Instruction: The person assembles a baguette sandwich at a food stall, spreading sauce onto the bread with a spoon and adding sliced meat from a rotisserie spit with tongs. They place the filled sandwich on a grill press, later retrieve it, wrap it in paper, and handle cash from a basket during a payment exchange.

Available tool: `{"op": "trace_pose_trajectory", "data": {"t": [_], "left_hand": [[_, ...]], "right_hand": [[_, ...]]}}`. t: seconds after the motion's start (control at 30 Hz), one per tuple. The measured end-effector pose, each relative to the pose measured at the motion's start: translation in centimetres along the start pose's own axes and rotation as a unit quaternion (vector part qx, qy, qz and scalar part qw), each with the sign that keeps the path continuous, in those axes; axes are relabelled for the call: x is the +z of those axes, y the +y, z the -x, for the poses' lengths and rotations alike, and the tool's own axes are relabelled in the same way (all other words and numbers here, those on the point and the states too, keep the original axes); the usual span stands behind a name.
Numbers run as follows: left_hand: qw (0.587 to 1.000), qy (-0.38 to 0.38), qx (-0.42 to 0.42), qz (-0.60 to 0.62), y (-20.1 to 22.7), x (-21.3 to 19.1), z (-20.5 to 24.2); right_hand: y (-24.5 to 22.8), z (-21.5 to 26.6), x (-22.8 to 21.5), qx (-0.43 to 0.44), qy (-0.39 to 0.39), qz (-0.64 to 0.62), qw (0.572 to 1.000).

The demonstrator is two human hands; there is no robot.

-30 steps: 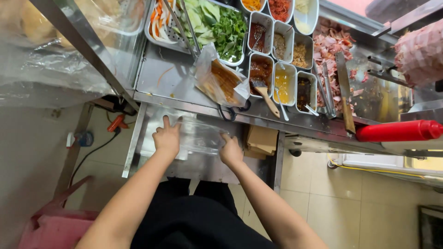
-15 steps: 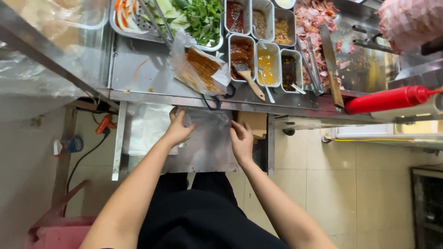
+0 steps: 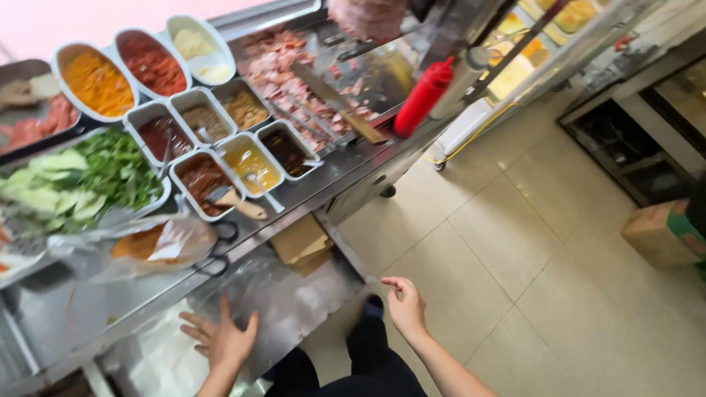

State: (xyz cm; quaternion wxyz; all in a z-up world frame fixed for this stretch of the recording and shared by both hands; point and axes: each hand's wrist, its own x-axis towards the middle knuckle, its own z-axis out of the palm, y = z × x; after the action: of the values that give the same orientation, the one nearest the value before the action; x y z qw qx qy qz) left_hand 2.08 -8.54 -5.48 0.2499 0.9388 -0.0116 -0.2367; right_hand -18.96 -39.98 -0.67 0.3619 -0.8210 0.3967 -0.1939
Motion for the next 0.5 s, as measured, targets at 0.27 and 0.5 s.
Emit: {"op": "trace_pose_trajectory", "data": {"t": [0.27,0.5], "left_hand": [[0.990,0.092,0.099,-0.036,15.0,9.1,2.6],[0.926,-0.081,0.369,-0.007,39.5,27.0,21.3]], "right_hand": [[9.5,-5.6,-6.8,0.151,0.019,-0.127,0.980],[23.9,-7.5,-20.4,0.175,0.027,-0.242,0.954]]}}
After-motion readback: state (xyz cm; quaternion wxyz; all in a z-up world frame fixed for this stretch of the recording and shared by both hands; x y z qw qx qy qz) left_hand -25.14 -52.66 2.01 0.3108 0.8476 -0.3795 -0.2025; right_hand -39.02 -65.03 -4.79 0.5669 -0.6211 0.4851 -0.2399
